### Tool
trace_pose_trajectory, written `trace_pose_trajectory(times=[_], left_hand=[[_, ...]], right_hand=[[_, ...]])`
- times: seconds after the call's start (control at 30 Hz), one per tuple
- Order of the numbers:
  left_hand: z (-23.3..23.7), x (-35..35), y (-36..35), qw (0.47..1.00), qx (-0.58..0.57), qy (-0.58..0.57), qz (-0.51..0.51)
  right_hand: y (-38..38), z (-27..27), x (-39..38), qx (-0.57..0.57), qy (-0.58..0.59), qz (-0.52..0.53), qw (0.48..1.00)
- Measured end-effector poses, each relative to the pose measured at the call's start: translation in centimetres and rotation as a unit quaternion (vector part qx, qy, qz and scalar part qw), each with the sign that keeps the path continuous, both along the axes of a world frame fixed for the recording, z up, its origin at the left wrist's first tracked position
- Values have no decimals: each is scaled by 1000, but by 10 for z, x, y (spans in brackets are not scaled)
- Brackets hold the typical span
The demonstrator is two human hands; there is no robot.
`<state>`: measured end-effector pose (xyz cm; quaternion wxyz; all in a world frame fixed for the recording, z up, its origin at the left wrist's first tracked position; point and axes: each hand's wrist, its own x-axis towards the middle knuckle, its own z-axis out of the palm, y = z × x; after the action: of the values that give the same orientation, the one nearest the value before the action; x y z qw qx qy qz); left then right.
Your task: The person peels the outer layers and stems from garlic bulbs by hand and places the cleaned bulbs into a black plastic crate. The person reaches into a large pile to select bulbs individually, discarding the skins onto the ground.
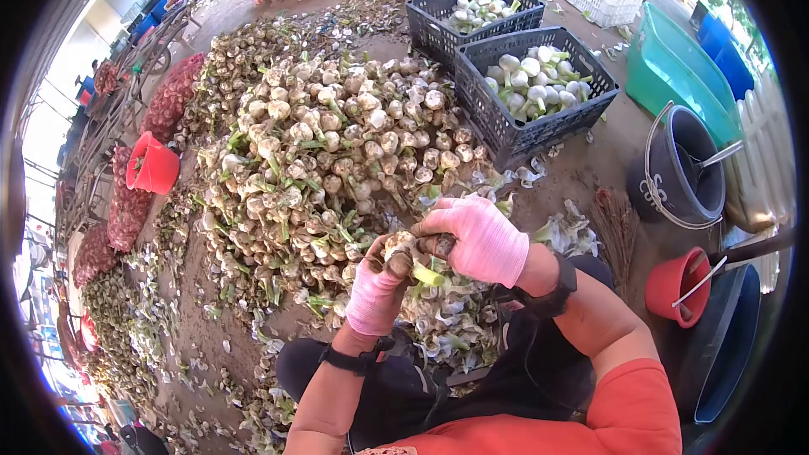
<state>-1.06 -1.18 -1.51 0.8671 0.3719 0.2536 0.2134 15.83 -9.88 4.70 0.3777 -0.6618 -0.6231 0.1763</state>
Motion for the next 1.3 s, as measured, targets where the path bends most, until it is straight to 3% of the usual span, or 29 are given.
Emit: trace_pose_trajectory(times=[0.23, 0.4, 0.47, 0.5, 0.53, 0.6, 0.63, 0.7, 0.77, 0.87, 0.97, 1.0, 1.1, 1.23, 1.27, 1.3], left_hand=[[-4, -2, 5, 997, 2, 66, -44], [-1, -3, 5, 995, 8, 74, -63], [-1, -3, 7, 994, 5, 70, -78], [-2, -3, 9, 994, -9, 18, -104], [-3, -4, 9, 991, -24, -34, -129], [10, -8, 8, 987, -19, -30, -156], [15, -9, 9, 984, -14, -30, -177], [16, -9, 8, 987, -25, -35, -154], [17, -7, 6, 991, -43, -61, -109], [7, -6, 7, 994, -32, -68, -79], [3, -5, 8, 996, -12, -68, -53], [6, -3, 7, 998, -23, -54, -34], [-1, -2, 9, 999, -17, -28, -19], [8, 2, 8, 998, -59, -31, -11], [10, 2, 9, 999, -26, -38, -10], [10, 2, 11, 999, 7, -46, -10]], right_hand=[[-3, -13, -3, -32, -74, -1, 997], [-4, -12, -1, -26, -59, -2, 998], [-7, -6, 1, -98, 131, -23, 986], [-6, -8, 5, -98, 131, -24, 986], [-4, -16, 10, -101, 73, -61, 990], [0, -24, 21, -136, -54, -121, 982], [-2, -25, 24, -132, -57, -124, 982], [-1, -24, 26, 12, -25, -86, 996], [-3, -16, 20, 15, 38, -64, 997], [-11, 0, 6, -55, 239, -2, 970], [-7, 4, -3, -48, 216, -5, 975], [-4, 9, -4, -18, 109, 9, 994], [3, 0, -13, 21, 47, 10, 999], [13, -29, -14, 99, 122, 42, 987], [13, -26, -15, 31, 189, -10, 981], [15, -21, -16, 32, 188, -11, 982]])
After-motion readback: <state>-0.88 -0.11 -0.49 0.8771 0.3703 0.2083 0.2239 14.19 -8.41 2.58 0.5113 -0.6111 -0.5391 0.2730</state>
